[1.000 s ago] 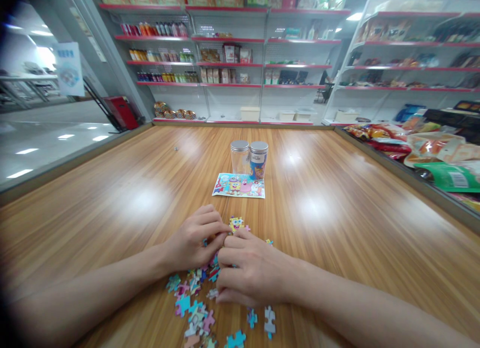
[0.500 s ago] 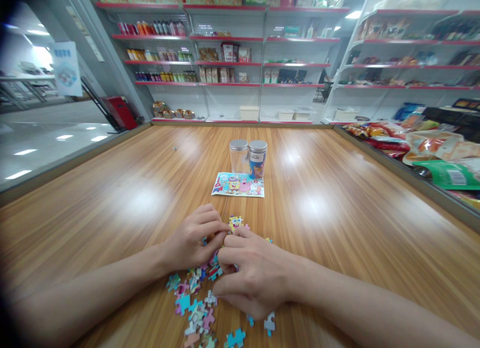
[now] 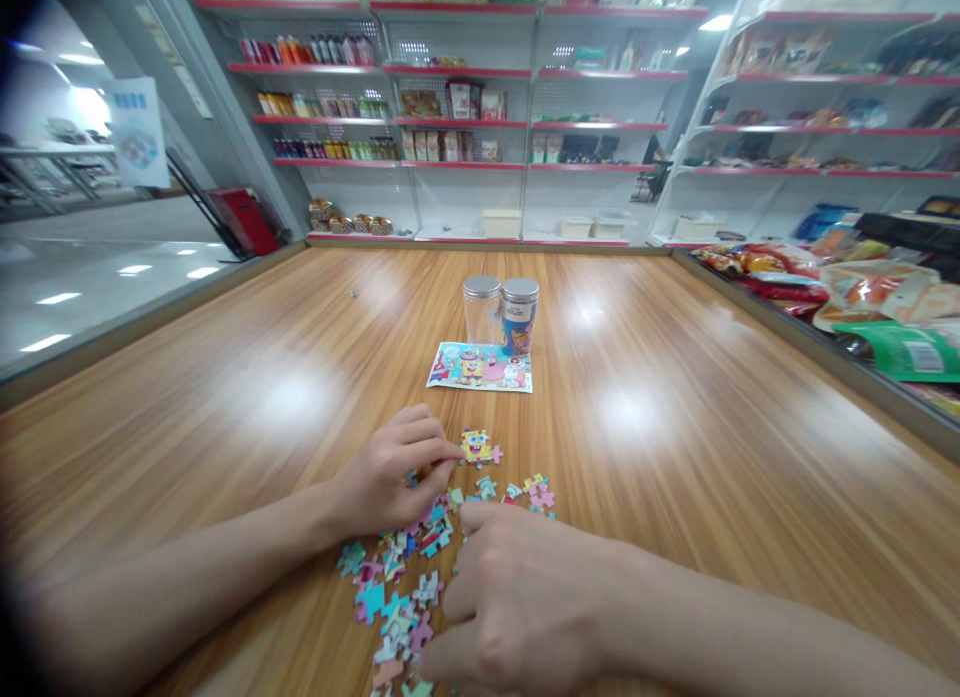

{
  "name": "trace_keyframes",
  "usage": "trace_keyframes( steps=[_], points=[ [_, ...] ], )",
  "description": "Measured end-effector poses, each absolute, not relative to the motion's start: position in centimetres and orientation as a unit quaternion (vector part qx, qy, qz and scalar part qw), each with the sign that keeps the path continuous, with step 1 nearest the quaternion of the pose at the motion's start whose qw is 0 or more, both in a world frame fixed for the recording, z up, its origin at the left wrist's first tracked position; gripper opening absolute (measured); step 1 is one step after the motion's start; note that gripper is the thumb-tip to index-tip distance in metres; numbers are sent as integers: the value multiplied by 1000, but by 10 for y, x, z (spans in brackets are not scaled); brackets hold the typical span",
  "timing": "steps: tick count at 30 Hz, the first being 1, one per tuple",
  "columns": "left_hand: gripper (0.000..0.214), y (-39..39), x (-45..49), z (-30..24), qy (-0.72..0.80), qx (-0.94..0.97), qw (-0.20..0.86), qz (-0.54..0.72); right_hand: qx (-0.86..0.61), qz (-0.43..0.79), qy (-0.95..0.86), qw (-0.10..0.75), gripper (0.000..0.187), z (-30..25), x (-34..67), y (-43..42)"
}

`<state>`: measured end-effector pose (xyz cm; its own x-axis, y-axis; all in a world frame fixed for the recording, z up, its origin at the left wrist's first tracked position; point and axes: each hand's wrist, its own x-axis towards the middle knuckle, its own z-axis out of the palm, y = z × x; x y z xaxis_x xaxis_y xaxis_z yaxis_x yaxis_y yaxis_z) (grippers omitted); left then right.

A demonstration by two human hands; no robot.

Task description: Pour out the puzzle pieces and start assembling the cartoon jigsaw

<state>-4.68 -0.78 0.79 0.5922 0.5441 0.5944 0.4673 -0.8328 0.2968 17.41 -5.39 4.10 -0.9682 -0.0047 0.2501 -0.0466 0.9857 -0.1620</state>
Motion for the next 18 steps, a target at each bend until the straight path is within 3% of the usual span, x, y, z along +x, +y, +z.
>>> trace_keyframes(
  steps=[4, 18],
  points=[
    [16, -8, -47, 8, 285, 890, 53, 353, 33, 79, -991, 100, 22, 36, 170, -60],
    [17, -7, -49, 6, 300, 887, 55, 346, -1, 94, -990, 101, 20, 33, 175, -51]
  ],
)
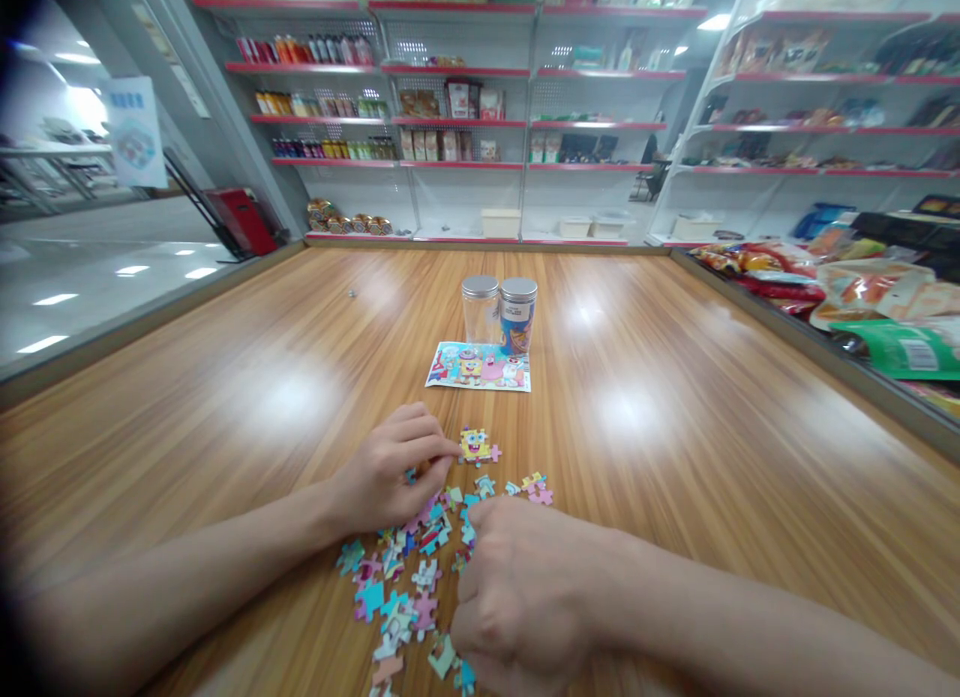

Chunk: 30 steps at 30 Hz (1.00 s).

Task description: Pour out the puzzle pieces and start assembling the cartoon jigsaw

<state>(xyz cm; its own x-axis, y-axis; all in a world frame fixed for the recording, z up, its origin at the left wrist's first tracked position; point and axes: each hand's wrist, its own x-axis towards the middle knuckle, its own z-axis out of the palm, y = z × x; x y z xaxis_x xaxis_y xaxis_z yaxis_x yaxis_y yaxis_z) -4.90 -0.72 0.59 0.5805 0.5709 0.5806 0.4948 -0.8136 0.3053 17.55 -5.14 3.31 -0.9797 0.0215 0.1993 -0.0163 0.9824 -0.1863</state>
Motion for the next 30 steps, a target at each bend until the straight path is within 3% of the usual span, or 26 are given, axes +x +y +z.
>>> trace_keyframes(
  steps=[5, 9, 12, 16, 19, 22, 27, 30],
  points=[
    [15, -7, -49, 10, 338, 869, 32, 361, -84, 116, -971, 190, 12, 54, 184, -35],
    [18, -9, -49, 18, 359, 852, 16, 381, -231, 49, -936, 262, 12, 62, 209, -21],
    [18, -11, -48, 23, 382, 825, 40, 414, -299, 62, -896, 321, 21, 42, 228, -18],
    [19, -4, -47, 19, 468, 695, 217, 501, -394, 340, -702, 486, 19, 2, 237, -3],
    [16, 12, -48, 9, 451, 555, 338, 612, -388, 395, -633, 541, 18, -14, 234, 20],
    [14, 32, -52, -1, 436, 510, 365, 645, -361, 464, -578, 566, 17, -16, 229, 41],
    [5, 52, -61, -11, 422, 461, 433, 650, -316, 557, -510, 575, 45, -11, 231, 49],
    [18, 53, -66, -13, 416, 438, 454, 655, -305, 587, -477, 578, 56, -8, 236, 46]
  ],
)
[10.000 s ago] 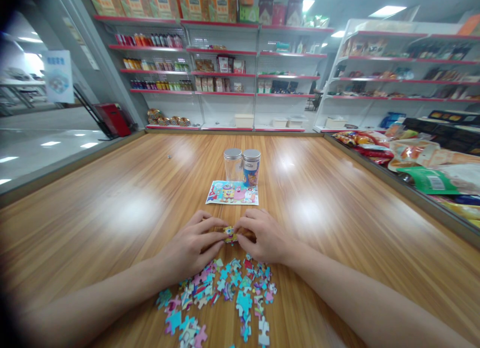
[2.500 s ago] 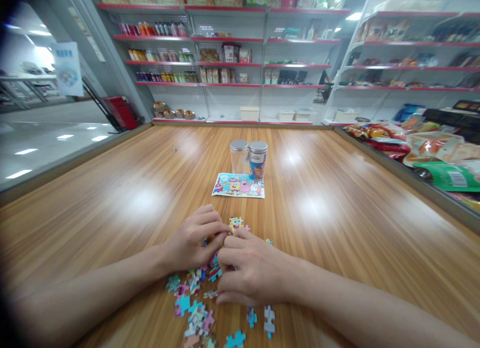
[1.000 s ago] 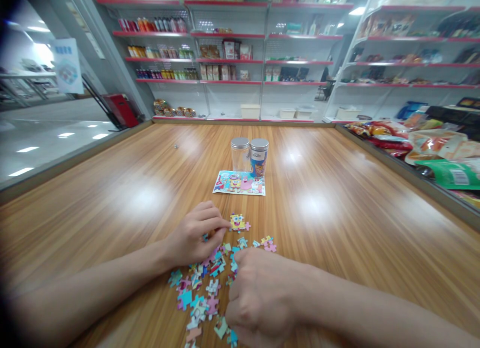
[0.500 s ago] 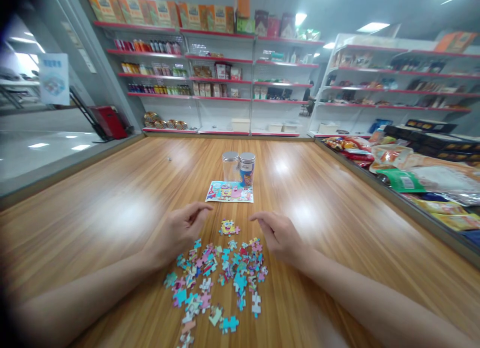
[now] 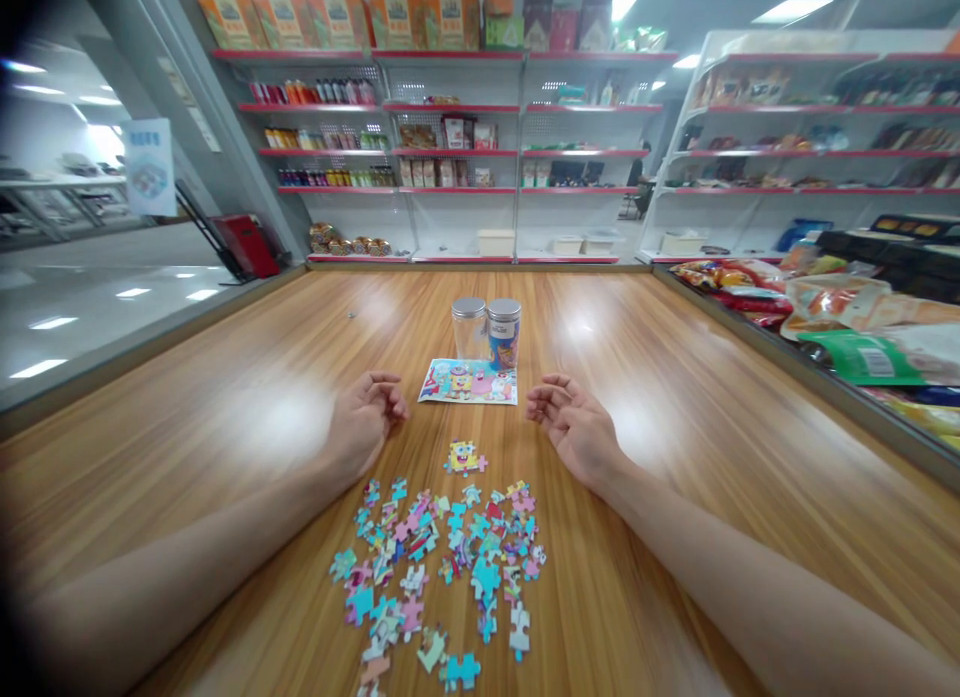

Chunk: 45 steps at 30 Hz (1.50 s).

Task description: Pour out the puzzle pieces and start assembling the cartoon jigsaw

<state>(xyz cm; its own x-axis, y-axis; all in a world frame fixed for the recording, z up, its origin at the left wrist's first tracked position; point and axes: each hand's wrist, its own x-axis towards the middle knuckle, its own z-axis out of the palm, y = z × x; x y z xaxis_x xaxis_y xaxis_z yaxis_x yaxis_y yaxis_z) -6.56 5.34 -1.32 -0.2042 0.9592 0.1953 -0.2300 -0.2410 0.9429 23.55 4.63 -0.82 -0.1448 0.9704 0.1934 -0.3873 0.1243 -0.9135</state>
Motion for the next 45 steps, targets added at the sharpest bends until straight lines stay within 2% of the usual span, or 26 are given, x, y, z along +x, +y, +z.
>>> trace_keyframes(
  steps=[3, 7, 14, 18, 28, 34, 45],
  points=[
    [34, 50, -67, -11, 403, 425, 477, 656, -269, 661, -439, 546, 57, -2, 238, 43],
    [49, 44, -66, -3, 369, 431, 523, 636, -210, 761, -388, 476, 41, 9, 237, 38],
    [54, 36, -73, 14, 205, 350, 722, 561, -215, 769, -385, 462, 49, 15, 237, 35],
    [62, 33, -74, 22, 166, 310, 777, 522, -213, 770, -393, 455, 49, 16, 238, 35],
    [57, 30, -67, 29, 208, 306, 758, 537, -231, 755, -404, 463, 48, 14, 238, 36],
    [58, 34, -69, 24, 226, 309, 762, 521, -307, 679, -441, 501, 20, -4, 236, 43],
    [33, 48, -69, 4, 310, 238, 771, 503, -309, 630, -514, 494, 22, -9, 232, 40]
  ],
)
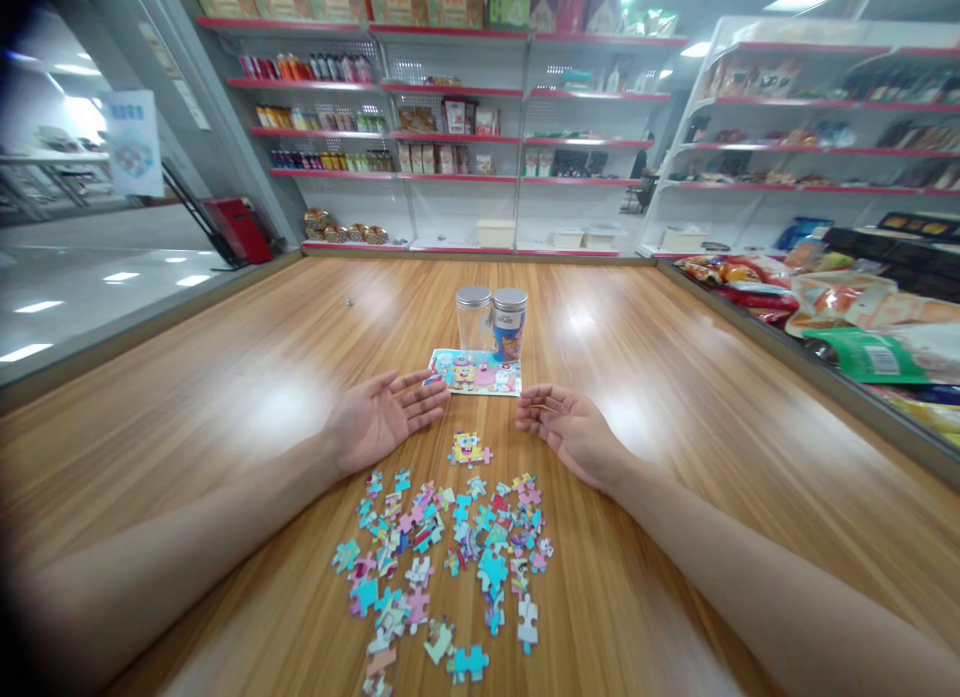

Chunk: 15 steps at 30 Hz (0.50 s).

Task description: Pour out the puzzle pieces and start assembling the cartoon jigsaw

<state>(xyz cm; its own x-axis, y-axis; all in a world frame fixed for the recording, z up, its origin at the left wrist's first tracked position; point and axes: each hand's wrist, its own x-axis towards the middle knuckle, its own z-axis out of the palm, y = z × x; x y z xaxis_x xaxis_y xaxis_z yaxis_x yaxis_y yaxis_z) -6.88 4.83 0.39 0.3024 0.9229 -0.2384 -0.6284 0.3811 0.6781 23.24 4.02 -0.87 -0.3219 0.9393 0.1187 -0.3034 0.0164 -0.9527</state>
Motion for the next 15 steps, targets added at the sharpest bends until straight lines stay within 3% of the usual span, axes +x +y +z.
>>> trace_keyframes(
  steps=[6, 11, 15],
  points=[
    [25, 40, -60, 4, 347, 382, 701, 492, -307, 582, -605, 449, 33, -6, 226, 30],
    [9, 25, -52, 8, 357, 516, 616, 476, -263, 344, -841, 324, 49, 8, 219, 13],
    [21, 18, -51, 11, 360, 680, 469, 434, -212, 260, -905, 261, 48, 16, 217, 6]
  ],
)
